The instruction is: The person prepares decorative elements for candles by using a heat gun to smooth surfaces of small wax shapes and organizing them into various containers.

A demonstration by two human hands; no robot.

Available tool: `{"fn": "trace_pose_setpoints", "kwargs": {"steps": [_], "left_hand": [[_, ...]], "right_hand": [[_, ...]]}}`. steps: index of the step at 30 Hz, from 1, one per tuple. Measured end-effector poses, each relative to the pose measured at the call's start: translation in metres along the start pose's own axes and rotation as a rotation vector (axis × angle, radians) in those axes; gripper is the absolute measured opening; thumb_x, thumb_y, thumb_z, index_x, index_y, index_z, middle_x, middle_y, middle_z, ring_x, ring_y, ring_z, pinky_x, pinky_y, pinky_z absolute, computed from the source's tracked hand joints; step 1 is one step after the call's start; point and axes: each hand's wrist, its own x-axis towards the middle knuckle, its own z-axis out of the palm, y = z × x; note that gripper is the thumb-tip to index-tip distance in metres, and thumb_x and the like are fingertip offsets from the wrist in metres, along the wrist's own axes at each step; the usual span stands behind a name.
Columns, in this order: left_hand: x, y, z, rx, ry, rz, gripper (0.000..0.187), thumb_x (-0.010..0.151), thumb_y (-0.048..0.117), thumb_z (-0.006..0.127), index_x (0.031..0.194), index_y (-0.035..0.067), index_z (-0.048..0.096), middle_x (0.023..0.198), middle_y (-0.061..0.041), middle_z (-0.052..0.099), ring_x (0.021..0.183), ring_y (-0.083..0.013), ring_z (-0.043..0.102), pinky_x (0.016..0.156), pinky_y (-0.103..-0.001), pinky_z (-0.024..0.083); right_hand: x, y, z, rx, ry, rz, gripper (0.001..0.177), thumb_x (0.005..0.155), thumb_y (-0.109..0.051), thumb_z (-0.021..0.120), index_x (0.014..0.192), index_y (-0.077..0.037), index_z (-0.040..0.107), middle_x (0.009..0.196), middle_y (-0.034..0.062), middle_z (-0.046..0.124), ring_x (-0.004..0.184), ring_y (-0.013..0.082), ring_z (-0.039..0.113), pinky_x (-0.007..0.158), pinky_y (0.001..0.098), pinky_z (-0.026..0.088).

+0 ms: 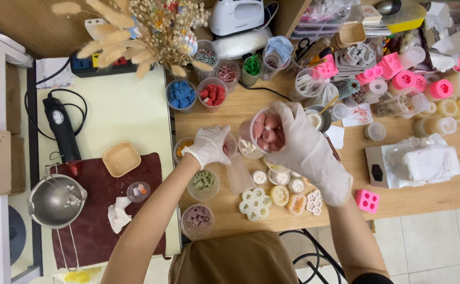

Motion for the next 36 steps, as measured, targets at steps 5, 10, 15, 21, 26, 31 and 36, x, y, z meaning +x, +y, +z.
{"fn": "trace_pose_setpoints", "kwargs": {"steps": [5, 10, 15, 21, 26, 31, 36], "left_hand": [[0.008, -0.001, 0.003, -0.097, 0.130, -0.019, 0.119, 0.053, 0.060, 0.090, 0.147, 0.005, 0.041, 0.129, -0.020, 0.059, 0.123, -0.0363, 0.054, 0.104, -0.051, 0.039], [0.024, 0.000, 0.009, -0.199, 0.112, -0.099, 0.108, 0.069, 0.066, 0.080, 0.147, 0.000, 0.043, 0.133, -0.023, 0.057, 0.126, -0.0361, 0.053, 0.107, -0.050, 0.037], [0.040, 0.005, 0.003, -0.314, 0.126, -0.130, 0.094, 0.083, 0.064, 0.070, 0.144, -0.004, 0.047, 0.129, -0.024, 0.061, 0.124, -0.0348, 0.055, 0.112, -0.047, 0.036], [0.047, 0.010, 0.001, -0.463, 0.106, -0.150, 0.089, 0.079, 0.059, 0.071, 0.142, -0.001, 0.050, 0.135, -0.024, 0.058, 0.127, -0.0382, 0.053, 0.108, -0.045, 0.041], [0.057, 0.006, 0.017, -0.441, 0.127, -0.186, 0.093, 0.081, 0.062, 0.073, 0.142, -0.004, 0.047, 0.136, -0.027, 0.057, 0.129, -0.0396, 0.052, 0.110, -0.045, 0.038], [0.076, 0.008, 0.025, -0.468, 0.134, -0.196, 0.087, 0.089, 0.058, 0.068, 0.144, -0.006, 0.046, 0.134, -0.029, 0.059, 0.127, -0.0404, 0.056, 0.110, -0.044, 0.041], [0.101, 0.013, 0.034, -1.016, 0.008, -0.448, 0.075, 0.090, 0.049, 0.064, 0.146, 0.003, 0.045, 0.133, -0.018, 0.067, 0.123, -0.0300, 0.062, 0.105, -0.037, 0.046]], "right_hand": [[0.078, 0.083, 0.096, 0.013, 0.054, 0.092, 0.099, 0.053, -0.019, 0.092, 0.137, -0.002, 0.042, 0.118, 0.0267, 0.050, 0.105, 0.0451, 0.056, 0.087, 0.0476, 0.052], [0.119, 0.149, 0.207, 0.069, -0.033, 0.334, 0.091, 0.057, -0.024, 0.093, 0.131, -0.003, 0.044, 0.117, 0.0232, 0.051, 0.103, 0.0388, 0.057, 0.086, 0.0431, 0.054], [0.135, 0.163, 0.259, 0.603, 0.030, 0.654, 0.083, 0.066, -0.028, 0.084, 0.134, -0.003, 0.043, 0.121, 0.0143, 0.056, 0.102, 0.0274, 0.060, 0.082, 0.0355, 0.059], [0.138, 0.164, 0.204, -0.023, -0.194, 0.433, 0.153, 0.042, -0.031, 0.109, 0.156, 0.004, 0.013, 0.138, 0.0297, 0.032, 0.121, 0.0394, 0.045, 0.103, 0.0387, 0.044], [0.184, 0.202, 0.152, 0.481, -0.188, 0.397, 0.076, 0.083, -0.034, 0.079, 0.148, -0.005, 0.051, 0.140, 0.0181, 0.065, 0.111, 0.0276, 0.074, 0.096, 0.0332, 0.059], [0.249, 0.201, 0.187, -0.127, -0.133, 0.298, 0.054, 0.079, -0.042, 0.086, 0.112, -0.002, 0.071, 0.106, 0.0205, 0.073, 0.099, 0.0347, 0.070, 0.088, 0.0384, 0.055], [0.265, 0.209, 0.227, -0.414, -0.251, 0.269, 0.027, 0.082, -0.035, 0.079, 0.097, -0.012, 0.077, 0.092, 0.0135, 0.076, 0.087, 0.0315, 0.073, 0.073, 0.0414, 0.057]]}}
